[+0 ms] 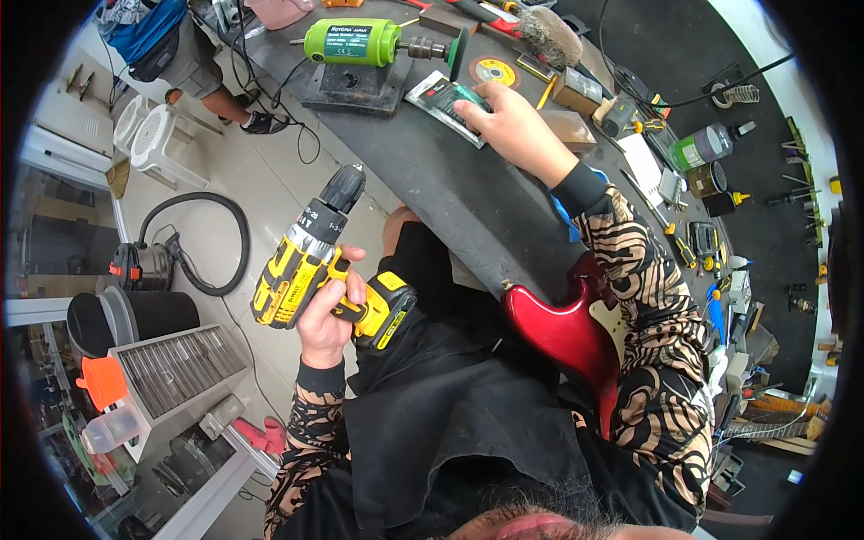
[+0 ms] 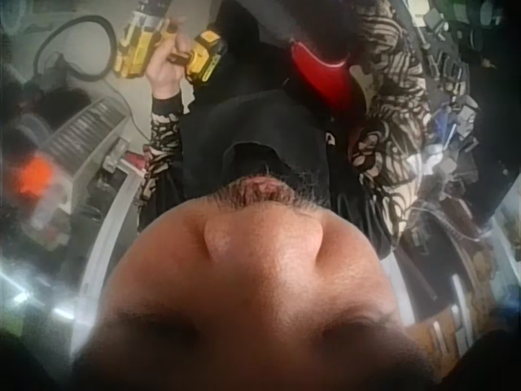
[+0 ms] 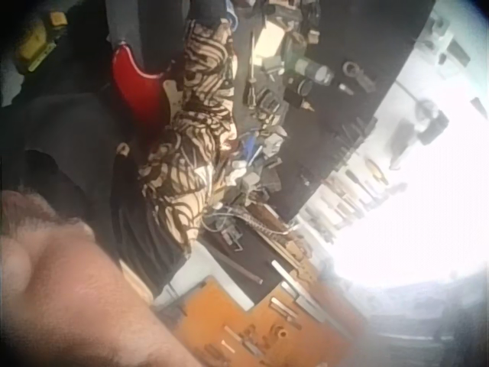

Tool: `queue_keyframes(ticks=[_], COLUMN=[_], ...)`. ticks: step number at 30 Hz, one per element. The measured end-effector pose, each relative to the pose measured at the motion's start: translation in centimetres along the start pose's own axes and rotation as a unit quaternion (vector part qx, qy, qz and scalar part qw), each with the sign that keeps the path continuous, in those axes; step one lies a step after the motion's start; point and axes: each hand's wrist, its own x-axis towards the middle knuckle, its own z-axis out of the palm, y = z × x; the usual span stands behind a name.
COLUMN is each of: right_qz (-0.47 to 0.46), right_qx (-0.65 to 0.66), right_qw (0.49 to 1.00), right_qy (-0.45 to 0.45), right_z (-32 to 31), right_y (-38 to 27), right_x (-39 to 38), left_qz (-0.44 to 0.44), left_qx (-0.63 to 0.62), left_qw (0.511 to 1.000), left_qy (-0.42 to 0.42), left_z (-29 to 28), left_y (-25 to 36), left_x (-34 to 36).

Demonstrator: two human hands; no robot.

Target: The person uses a cordless drill to sand a small wooden block, then wipes the red electric guitar body with a blue cloth. They proceed to use a screwdriver to tighten screws on the guitar's white pickguard.

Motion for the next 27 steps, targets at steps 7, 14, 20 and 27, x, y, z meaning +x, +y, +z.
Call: queue_keyframes(ticks=[7, 14, 20, 27], right_qz=[-0.020, -0.023, -0.020, -0.031], right_qx=[-0.010, -0.019, -0.018, -0.018], right_qw=[1.000, 1.000, 1.000, 0.999], right_qy=[-0.009, 0.003, -0.009, 0.014], right_z=[0.27, 0.83, 0.48, 0.84], right_y=[-0.33, -0.26, -0.67, -0.10], right_x=[0.49, 0.87, 0.86, 0.84], left_qz=[-0.001, -0.005, -0.004, -0.014], left_qx=[0.012, 0.018, 0.014, 0.000], left_qw=[1.000, 0.999, 0.999, 1.000], left_qy=[0.028, 0.040, 0.039, 0.007], left_z=[0.48, 0.42, 0.25, -0.18], left_y=[-0.23, -0.44, -0.60, -0.72], left_x=[-0.07, -0.11, -0.15, -0.11])
